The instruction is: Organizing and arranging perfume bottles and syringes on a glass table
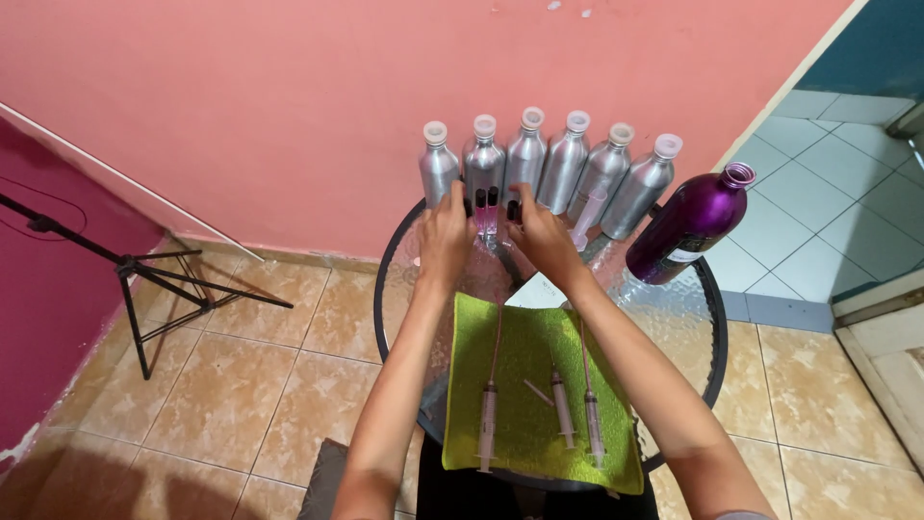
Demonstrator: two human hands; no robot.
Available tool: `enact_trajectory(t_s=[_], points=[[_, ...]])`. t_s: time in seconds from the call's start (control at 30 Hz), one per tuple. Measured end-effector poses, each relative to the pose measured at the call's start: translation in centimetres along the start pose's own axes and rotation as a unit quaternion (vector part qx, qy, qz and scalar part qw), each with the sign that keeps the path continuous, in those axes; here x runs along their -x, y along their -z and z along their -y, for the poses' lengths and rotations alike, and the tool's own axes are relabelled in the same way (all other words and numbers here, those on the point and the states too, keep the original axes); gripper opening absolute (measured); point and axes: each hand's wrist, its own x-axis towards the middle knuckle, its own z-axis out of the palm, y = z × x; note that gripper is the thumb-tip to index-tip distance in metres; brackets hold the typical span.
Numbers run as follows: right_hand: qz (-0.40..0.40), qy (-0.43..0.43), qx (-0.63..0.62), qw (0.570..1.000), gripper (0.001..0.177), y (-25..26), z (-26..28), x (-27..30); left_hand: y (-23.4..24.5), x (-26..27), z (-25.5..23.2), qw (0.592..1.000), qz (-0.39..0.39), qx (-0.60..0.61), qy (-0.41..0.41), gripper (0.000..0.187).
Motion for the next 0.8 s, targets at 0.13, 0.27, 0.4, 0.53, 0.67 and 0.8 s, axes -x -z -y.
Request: enact_trajectory(t_s=[0.13, 0.27, 0.4, 0.53, 0.67, 0.8], points=[[0.003, -0.015, -0.059, 0.998, 0.062, 0.8, 1.9, 0.4, -1.2, 0.8, -0.9, 1.000, -0.008, 0.004, -0.017, 0.070], [-0.004, -0.018, -0.100, 0.995, 0.066, 0.1, 1.9, 0.2, -2.7, 1.1, -0.6, 0.999, -0.029, 0.013, -0.020, 0.069], [-0.016, -0.015, -0.109, 0.994, 0.068, -0.7, 1.3, -0.4, -3.5, 1.2, -0.6, 0.998, -0.051, 0.028, -0.023, 0.068], [-0.028, -0.008, -0.108, 0.994, 0.066, -0.4, 1.8, 0.4, -4.3, 1.4, 0.0, 0.998, -0.052, 0.039, -0.028, 0.071], [-0.053, 0.012, -0.113, 0.992, 0.067, -1.3, 1.4, -0.3, -2.6, 1.1, -0.7, 0.999, -0.044, 0.017, -0.022, 0.068], [-0.063, 0.013, -0.118, 0.991, 0.068, -1.8, 1.3, -0.6, -2.2, 1.2, -0.8, 0.999, -0.026, 0.023, -0.018, 0.070]])
